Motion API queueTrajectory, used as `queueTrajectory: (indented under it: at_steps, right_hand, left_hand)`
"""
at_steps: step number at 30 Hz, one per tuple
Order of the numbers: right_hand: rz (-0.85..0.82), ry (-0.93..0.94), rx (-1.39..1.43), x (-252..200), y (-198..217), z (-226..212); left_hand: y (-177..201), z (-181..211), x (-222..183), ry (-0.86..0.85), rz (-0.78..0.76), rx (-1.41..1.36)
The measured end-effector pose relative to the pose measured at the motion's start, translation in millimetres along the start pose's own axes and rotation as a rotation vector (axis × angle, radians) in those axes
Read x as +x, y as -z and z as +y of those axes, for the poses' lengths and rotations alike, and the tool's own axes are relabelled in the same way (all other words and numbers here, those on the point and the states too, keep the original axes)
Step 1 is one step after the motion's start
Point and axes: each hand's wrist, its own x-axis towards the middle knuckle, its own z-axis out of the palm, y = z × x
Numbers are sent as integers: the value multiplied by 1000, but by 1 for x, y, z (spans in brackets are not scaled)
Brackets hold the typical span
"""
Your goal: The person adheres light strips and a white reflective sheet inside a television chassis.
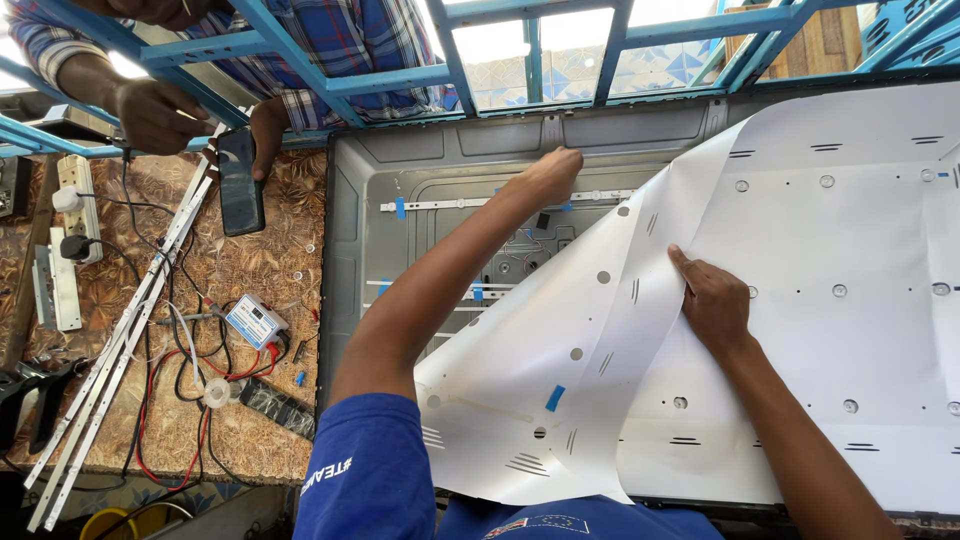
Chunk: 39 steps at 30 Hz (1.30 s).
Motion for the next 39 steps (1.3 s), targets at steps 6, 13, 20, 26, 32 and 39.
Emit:
queueTrajectory:
  at_steps: [6, 13, 20, 26, 32, 39]
  right_hand:
    - [-3, -3, -2, -1, -6, 5]
    - [-20, -7, 3, 6, 4, -1]
    - [-21, 2, 37, 1, -6, 8]
    - [151, 151, 17, -10, -30, 26]
    - [173, 144, -4, -11, -30, 29]
    - [191, 129, 15, -10, -32, 30]
  left_hand:
    - [-3, 17, 30, 194, -243, 181]
    - [-10, 27, 57, 478, -561, 418]
    - [5, 3, 22, 178, -142, 164]
    - [10, 10, -12, 80, -103, 59]
    - [-3, 8, -44, 44, 182, -100]
    - [-21, 8, -65, -7, 410, -264]
